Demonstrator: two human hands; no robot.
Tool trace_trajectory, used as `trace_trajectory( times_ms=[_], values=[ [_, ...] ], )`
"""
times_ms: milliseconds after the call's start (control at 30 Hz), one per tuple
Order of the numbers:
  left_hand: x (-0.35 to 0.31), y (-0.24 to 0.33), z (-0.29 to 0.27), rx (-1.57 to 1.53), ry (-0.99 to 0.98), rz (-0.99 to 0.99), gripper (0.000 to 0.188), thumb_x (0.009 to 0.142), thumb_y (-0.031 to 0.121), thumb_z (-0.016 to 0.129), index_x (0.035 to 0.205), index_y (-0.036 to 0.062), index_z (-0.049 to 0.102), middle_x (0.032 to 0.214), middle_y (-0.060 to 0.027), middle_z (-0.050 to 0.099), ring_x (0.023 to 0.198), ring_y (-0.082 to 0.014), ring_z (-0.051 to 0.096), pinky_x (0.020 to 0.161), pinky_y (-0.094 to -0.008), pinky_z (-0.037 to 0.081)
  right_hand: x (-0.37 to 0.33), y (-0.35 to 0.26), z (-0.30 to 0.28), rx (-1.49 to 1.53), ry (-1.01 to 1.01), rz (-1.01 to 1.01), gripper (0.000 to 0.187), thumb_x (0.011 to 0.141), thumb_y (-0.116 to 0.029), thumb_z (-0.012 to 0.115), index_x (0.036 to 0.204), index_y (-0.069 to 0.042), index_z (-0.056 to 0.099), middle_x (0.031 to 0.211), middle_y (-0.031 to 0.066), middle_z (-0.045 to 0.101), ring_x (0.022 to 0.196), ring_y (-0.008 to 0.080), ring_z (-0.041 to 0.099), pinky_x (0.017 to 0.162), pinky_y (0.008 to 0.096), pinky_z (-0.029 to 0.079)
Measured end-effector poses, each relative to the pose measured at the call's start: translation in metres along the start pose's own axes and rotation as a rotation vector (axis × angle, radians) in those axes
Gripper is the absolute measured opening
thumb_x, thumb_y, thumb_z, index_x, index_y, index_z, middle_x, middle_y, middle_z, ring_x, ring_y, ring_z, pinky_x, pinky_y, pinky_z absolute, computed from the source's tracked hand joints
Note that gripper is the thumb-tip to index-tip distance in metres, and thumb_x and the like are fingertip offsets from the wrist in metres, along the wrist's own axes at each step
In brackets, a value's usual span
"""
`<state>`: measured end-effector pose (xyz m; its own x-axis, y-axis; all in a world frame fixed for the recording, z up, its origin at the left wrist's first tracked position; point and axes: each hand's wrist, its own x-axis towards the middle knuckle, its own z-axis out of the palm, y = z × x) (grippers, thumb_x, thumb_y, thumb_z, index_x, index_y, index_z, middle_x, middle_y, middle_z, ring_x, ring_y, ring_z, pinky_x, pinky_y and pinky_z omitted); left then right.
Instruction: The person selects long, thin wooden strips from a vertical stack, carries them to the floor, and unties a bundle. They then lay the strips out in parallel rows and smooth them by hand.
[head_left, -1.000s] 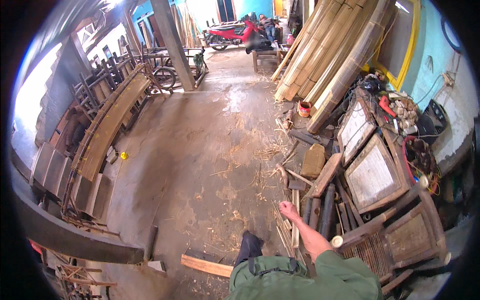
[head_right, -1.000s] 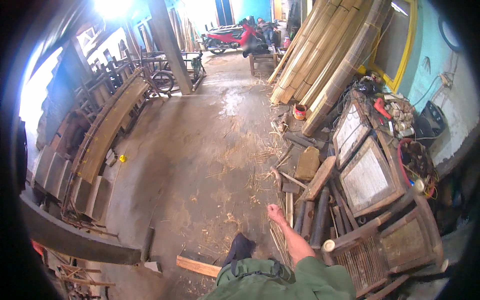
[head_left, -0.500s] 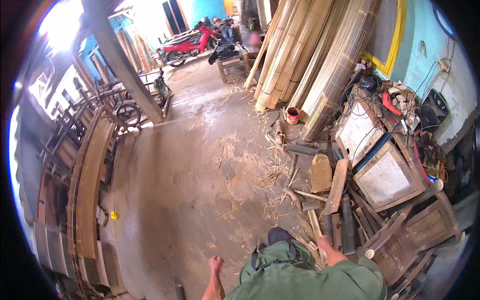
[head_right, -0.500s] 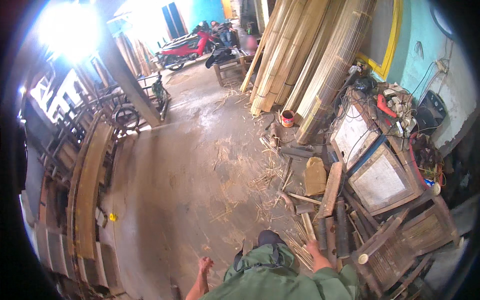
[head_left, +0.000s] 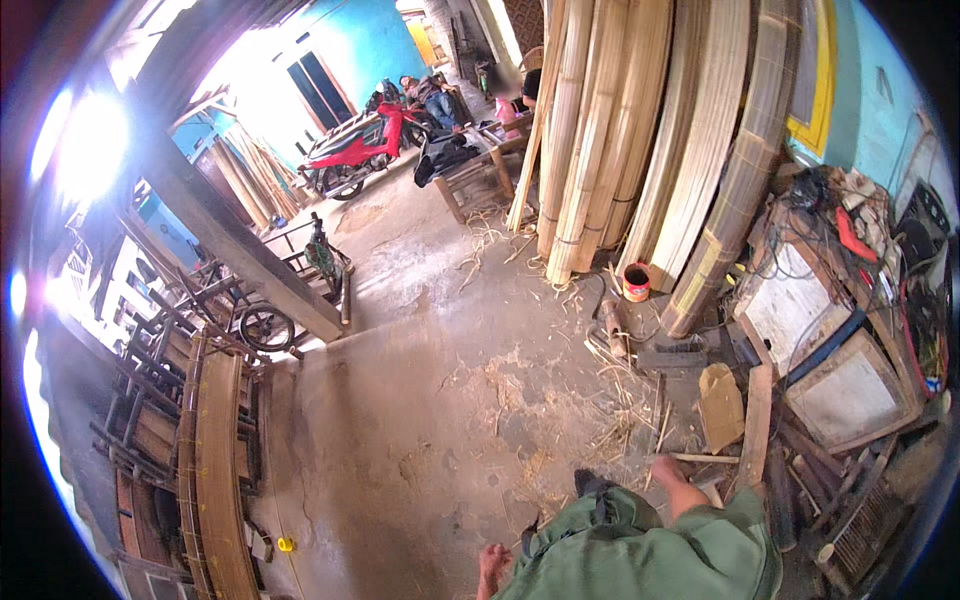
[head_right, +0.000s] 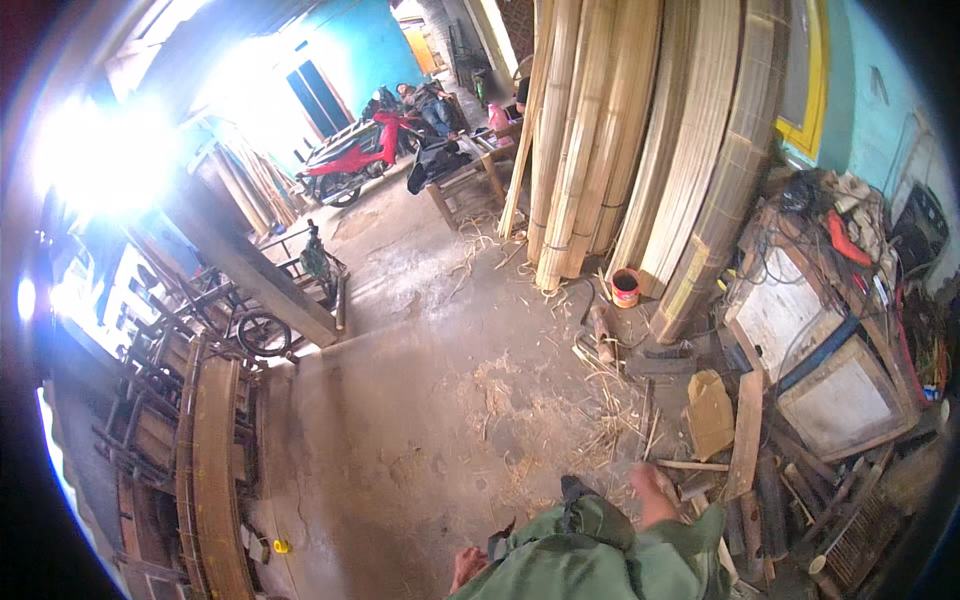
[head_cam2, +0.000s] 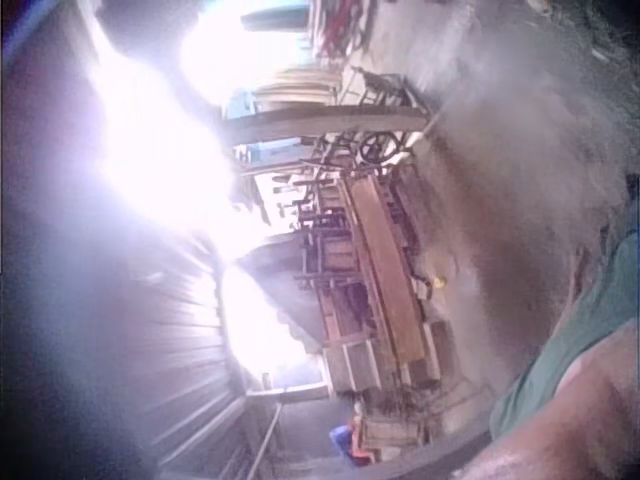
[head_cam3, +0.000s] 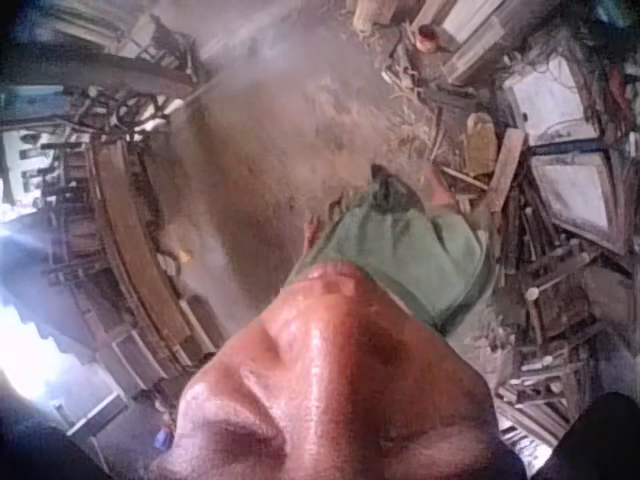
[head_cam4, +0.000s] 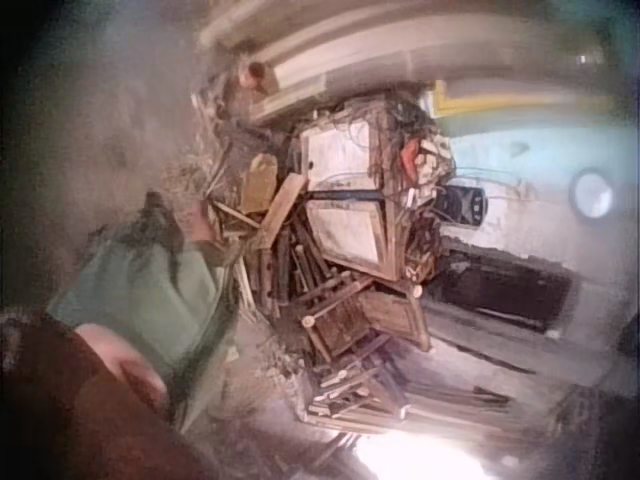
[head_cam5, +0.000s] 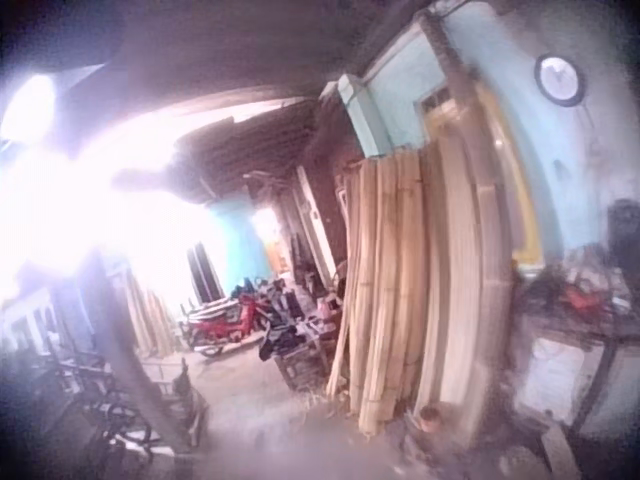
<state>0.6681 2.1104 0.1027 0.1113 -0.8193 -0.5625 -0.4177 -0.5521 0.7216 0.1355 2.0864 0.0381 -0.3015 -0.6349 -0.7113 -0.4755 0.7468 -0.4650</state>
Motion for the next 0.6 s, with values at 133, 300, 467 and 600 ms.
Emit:
trace_trajectory(
  times_ms=[133,300,467,600],
  values=[
    [0.086,0.051,0.088,0.421,-0.157,0.042,0.036,0.09,0.036,0.055,0.102,0.0039,0.067,0.09,-0.0115,0.07,0.069,-0.0278,0.066,0.062,-0.039,0.052,0.141,-0.165,-0.099,0.242,0.332,-0.321,0.028,0.084,-0.033,0.058,0.09,-0.006,0.063,0.087,0.0148,0.064,0.083,0.0298,0.062,0.073,0.0417,0.048],
    [0.202,0.153,0.105,0.375,-0.229,-0.073,0.033,0.088,0.033,0.055,0.101,0.0063,0.068,0.088,-0.0123,0.069,0.07,-0.0282,0.066,0.062,-0.0395,0.052,0.205,-0.402,-0.149,0.188,0.394,-0.779,0.028,0.089,-0.03,0.053,0.098,-0.007,0.064,0.085,0.0168,0.066,0.081,0.0332,0.065,0.071,0.0418,0.05],
    [0.333,0.236,0.081,0.382,-0.252,-0.053,0.03,0.085,0.031,0.056,0.1,0.0088,0.069,0.086,-0.0131,0.068,0.07,-0.0287,0.065,0.063,-0.04,0.052,0.258,-0.485,-0.174,0.072,0.297,-0.734,0.027,0.09,-0.029,0.05,0.098,-0.007,0.063,0.088,0.0194,0.065,0.086,0.0393,0.064,0.073,0.0456,0.05],
    [0.453,0.306,0.039,0.429,-0.281,0.029,0.028,0.083,0.029,0.056,0.099,0.0107,0.07,0.085,-0.0137,0.068,0.07,-0.029,0.065,0.063,-0.0404,0.052,0.328,-0.406,-0.174,0.03,0.322,-0.457,0.028,0.086,-0.03,0.053,0.085,-0.004,0.063,0.082,0.0218,0.063,0.079,0.041,0.062,0.069,0.0465,0.049]
  ],
)
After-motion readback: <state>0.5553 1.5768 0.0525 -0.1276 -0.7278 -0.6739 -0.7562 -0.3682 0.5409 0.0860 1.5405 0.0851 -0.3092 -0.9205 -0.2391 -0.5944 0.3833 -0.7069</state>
